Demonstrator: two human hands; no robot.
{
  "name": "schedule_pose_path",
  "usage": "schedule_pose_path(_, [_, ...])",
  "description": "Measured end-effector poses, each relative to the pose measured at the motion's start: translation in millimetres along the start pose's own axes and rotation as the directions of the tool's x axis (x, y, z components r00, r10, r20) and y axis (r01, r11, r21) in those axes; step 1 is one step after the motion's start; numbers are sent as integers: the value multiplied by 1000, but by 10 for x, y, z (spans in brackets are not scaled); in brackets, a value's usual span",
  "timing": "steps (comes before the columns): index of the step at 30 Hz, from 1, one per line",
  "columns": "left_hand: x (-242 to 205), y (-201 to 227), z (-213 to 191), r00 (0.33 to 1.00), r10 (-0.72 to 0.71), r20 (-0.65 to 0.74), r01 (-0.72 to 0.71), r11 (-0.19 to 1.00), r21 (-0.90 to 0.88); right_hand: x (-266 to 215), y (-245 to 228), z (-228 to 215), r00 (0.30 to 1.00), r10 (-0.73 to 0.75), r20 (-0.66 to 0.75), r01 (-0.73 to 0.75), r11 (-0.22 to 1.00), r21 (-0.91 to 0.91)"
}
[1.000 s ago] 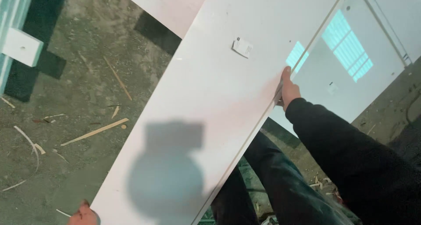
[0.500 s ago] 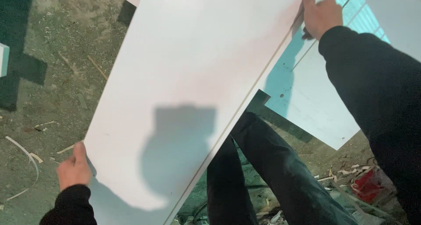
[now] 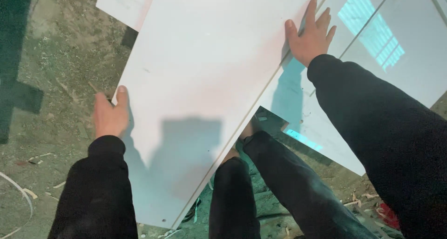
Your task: The person uses a handheld router to shape the edges of white wood panels. They position the panels on a workbench, guide the router along the edges, and then move the finished panels to a stack on the floor.
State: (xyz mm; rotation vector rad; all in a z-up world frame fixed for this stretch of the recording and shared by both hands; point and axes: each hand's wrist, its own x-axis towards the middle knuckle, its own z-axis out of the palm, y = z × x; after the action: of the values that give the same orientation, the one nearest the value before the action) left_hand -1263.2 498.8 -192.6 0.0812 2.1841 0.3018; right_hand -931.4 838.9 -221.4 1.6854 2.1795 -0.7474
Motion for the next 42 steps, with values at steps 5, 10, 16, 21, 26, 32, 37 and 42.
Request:
schedule_pose_path(5, [-225, -971, 134, 956, 138, -259, -130, 990, 50, 450, 297, -35, 994, -103, -23, 102, 993, -57])
schedule_pose_path(10, [-1013, -2791, 501, 801, -116, -588, 142, 990, -2, 482, 211, -97, 999, -34, -10, 33, 996, -88])
schedule_pose_path(16, [-1650, -2900, 1012, 576, -811, 100, 711, 437, -551, 351, 306, 77, 993, -44, -108, 47, 999, 21])
schedule_pose_path(21, [-1295, -3498, 1542, 698, -716, -5, 613, 601, -512, 306, 296, 118, 999, 0, -47, 8, 985, 174])
schedule_pose_path(26, [-1388, -3140, 1127, 694, -720, 9, 678, 650, -342, 435, 285, 163, 997, -26, -78, 40, 981, 189])
schedule_pose_path(32, [-1514, -2216, 569, 654, -750, 104, 692, 536, -483, 461, 14, 139, 992, -124, -30, 128, 973, 194])
schedule_pose_path(37, [-1182, -2773, 658, 644, -764, 27, 689, 565, -454, 593, -195, 140, 941, -318, -114, 332, 934, 130])
schedule_pose_path(42, [-1478, -1687, 140, 657, -747, 104, 720, 581, -378, 817, -199, 155, 812, -569, -133, 562, 822, -88])
